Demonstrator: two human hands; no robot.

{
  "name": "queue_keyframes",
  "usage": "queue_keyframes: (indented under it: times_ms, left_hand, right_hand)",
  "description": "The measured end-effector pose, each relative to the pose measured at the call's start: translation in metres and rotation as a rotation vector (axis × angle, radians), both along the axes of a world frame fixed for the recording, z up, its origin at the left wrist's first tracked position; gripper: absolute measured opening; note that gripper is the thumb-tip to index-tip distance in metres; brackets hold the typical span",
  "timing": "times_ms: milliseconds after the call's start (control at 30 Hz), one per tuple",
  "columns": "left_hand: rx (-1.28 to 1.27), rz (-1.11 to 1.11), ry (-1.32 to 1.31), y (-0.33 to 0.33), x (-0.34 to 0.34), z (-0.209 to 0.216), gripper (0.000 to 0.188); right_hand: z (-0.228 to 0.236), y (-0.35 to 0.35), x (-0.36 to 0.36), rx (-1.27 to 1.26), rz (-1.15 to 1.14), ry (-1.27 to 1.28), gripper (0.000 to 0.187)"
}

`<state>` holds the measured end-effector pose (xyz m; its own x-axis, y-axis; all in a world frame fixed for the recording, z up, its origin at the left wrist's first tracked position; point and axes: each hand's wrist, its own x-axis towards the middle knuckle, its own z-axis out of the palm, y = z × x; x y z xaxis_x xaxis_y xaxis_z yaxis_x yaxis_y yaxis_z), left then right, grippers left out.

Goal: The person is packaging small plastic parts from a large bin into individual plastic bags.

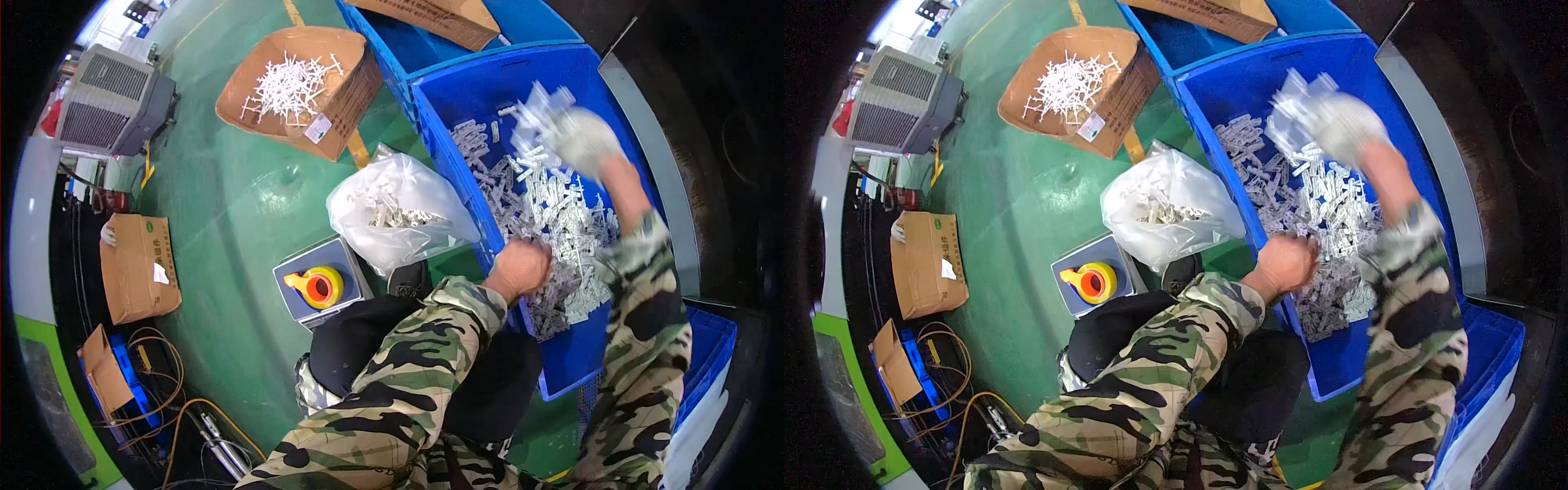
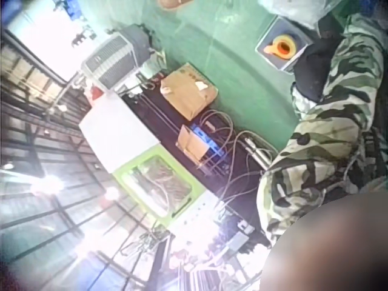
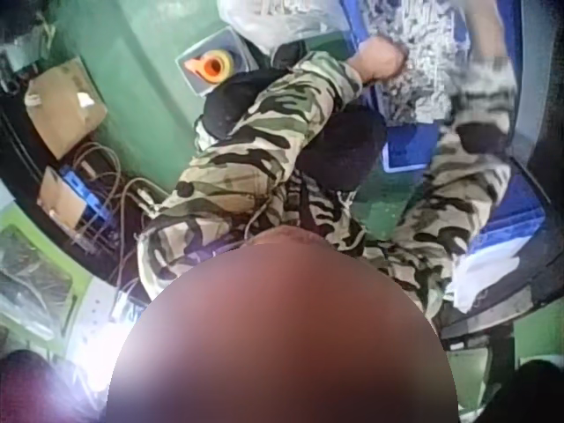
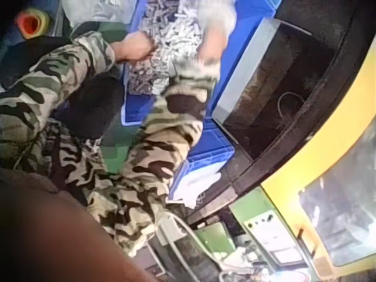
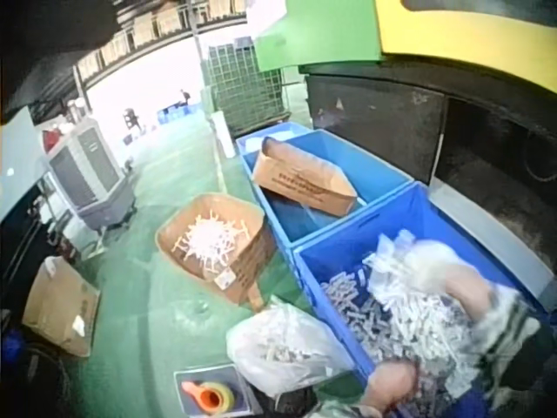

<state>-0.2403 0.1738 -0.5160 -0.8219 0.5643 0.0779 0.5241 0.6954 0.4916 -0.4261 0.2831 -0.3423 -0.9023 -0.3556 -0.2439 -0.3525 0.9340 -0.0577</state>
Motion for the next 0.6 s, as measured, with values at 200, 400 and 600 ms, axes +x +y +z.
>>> queue_keyframes:
  times_ms: [200,400,600]
  left_hand:
    - [0.111,-0.013,0.141,0.012,0.006,-0.014,0.028]
    - [-0.022,-0.113,-0.179,0.039,-0.002,0.008,0.032]
    - [0.079,-0.018,0.049,0.031,-0.005,0.012,0.029]
  right_hand:
    - [0.049,-0.131,-0.074,-0.923,0.015,0.609,0.047]
    - [-0.052,-0.031,0.012,-0.679,-0.176,0.203,0.040]
    - [-0.245,0.204,0.127,-1.311,-1.280,-0.330,0.032]
